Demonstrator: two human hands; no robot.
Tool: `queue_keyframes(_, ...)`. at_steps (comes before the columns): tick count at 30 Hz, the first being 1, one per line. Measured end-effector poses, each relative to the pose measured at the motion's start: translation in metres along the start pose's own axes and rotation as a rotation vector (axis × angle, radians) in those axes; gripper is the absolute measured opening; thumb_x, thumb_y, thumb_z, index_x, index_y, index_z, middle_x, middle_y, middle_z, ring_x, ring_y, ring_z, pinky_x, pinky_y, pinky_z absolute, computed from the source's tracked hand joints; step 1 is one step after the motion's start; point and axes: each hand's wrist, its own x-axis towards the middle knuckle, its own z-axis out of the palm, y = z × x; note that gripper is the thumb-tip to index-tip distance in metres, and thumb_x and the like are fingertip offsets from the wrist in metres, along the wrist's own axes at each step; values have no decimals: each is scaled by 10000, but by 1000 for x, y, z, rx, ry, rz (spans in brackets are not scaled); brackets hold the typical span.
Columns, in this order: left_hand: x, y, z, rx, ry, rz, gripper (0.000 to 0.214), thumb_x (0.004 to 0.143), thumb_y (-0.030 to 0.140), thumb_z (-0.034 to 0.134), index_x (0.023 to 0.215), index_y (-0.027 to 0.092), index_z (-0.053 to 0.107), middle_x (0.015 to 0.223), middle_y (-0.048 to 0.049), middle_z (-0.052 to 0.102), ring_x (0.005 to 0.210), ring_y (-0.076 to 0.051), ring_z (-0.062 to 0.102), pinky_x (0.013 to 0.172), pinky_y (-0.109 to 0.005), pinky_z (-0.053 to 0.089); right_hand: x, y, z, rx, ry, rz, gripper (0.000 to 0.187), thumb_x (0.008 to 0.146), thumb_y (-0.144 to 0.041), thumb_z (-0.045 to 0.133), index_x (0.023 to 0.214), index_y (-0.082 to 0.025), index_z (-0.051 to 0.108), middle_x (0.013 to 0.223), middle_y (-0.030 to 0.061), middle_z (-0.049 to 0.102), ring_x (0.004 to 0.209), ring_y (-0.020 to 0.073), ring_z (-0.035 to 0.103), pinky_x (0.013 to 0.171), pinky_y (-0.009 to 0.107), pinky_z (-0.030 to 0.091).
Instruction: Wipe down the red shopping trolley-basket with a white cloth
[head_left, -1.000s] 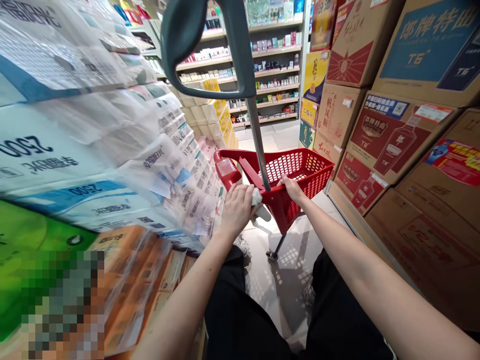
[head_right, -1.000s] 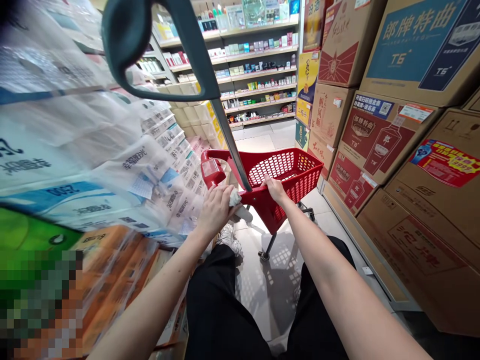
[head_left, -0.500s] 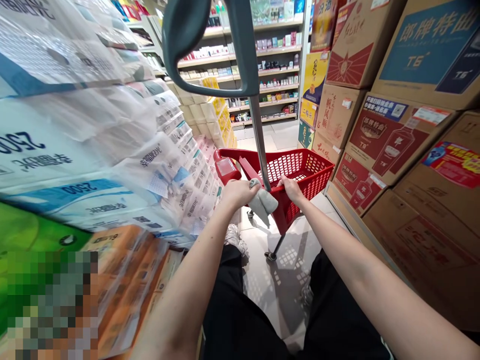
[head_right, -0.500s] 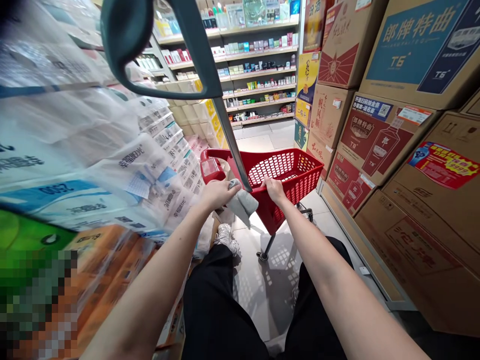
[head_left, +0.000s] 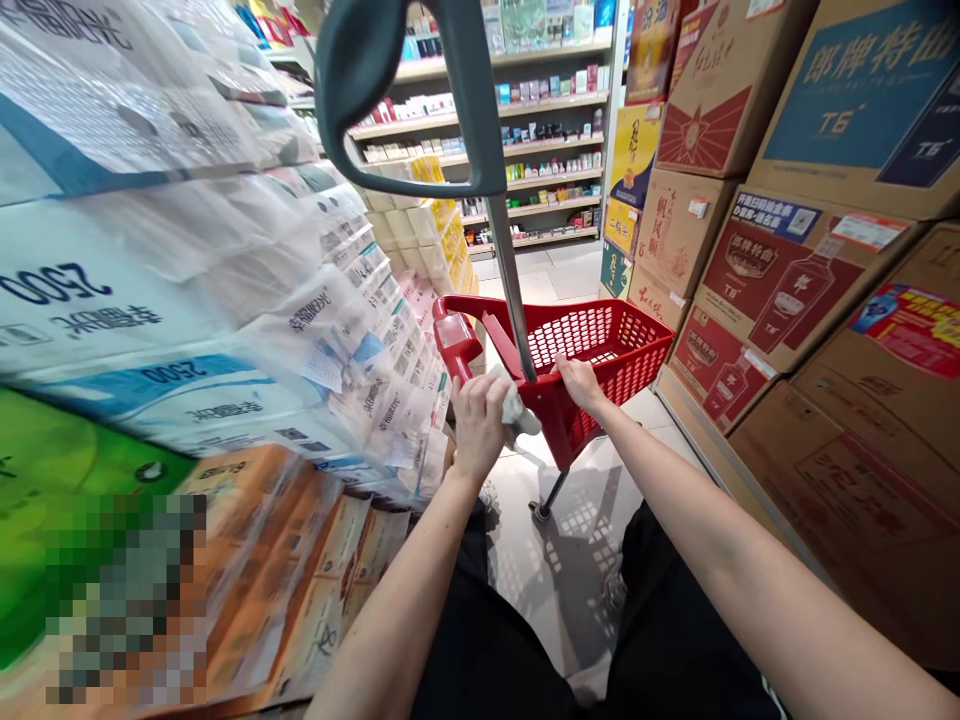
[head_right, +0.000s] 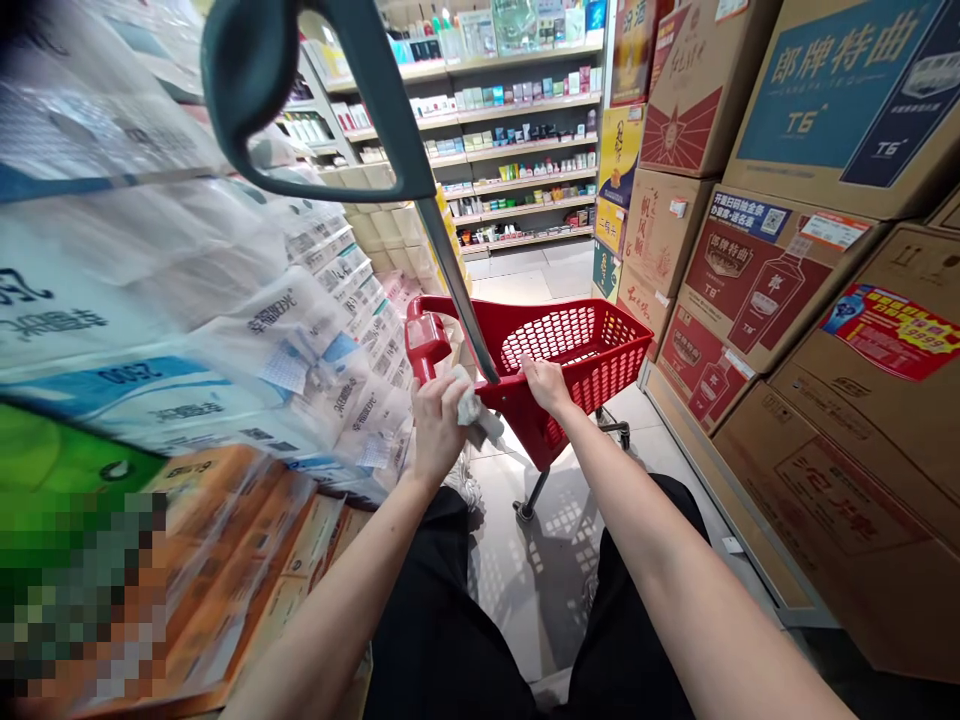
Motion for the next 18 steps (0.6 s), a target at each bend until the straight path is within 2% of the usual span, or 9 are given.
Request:
queue_keyframes(2,-10,0,3,-6,3,-2,378,860,126,457,1223,225,496,1330,-111,467,1391,-271,223,1134,-547,151,1,-5,1,-45,-12,19,754,935,-597,88,712,-199,689,765,59,699,804,180,626,800,269,377)
queue_keyframes(4,-16,1,5,-33,18,-35,379,861,127,461,1229,220,477,1396,-108,409,1433,-267,93,1141,-564,138,3,-10,1,-91,-40,32,737,939,-590,100,721,-199,686,775,66,699,810,187,621,775,271,375)
queue_keyframes(6,-17,2,5,-75,51,-91,376,868,139,459,1238,208,456,1454,-108,341,1441,-258,32,1146,-562,153,5,-15,-2,-111,-104,20,695,940,-588,136,753,-206,686,795,58,699,816,187,614,756,267,374)
queue_keyframes(11,-14,3,4,-161,183,-251,400,892,140,404,1291,166,400,1527,-125,202,1440,-249,-28,1157,-543,154,5,-21,-10,-32,-320,-108,519,918,-590,303,896,-240,684,895,-3,702,841,167,599,731,241,391)
queue_keyframes(15,-16,-2,4,-227,213,-316,406,908,195,410,1313,179,389,1543,-108,171,1442,-225,-2,1179,-484,137,3,-21,-9,5,-348,-137,457,927,-557,326,1044,-277,667,1052,-14,689,963,181,597,794,255,408)
queue_keyframes(18,-16,-8,3,-270,218,-358,398,912,231,417,1309,196,407,1545,-89,181,1442,-212,61,1181,-447,160,3,-23,-8,-25,-373,-171,445,933,-544,320,1097,-293,650,1090,-11,680,997,195,599,823,275,415)
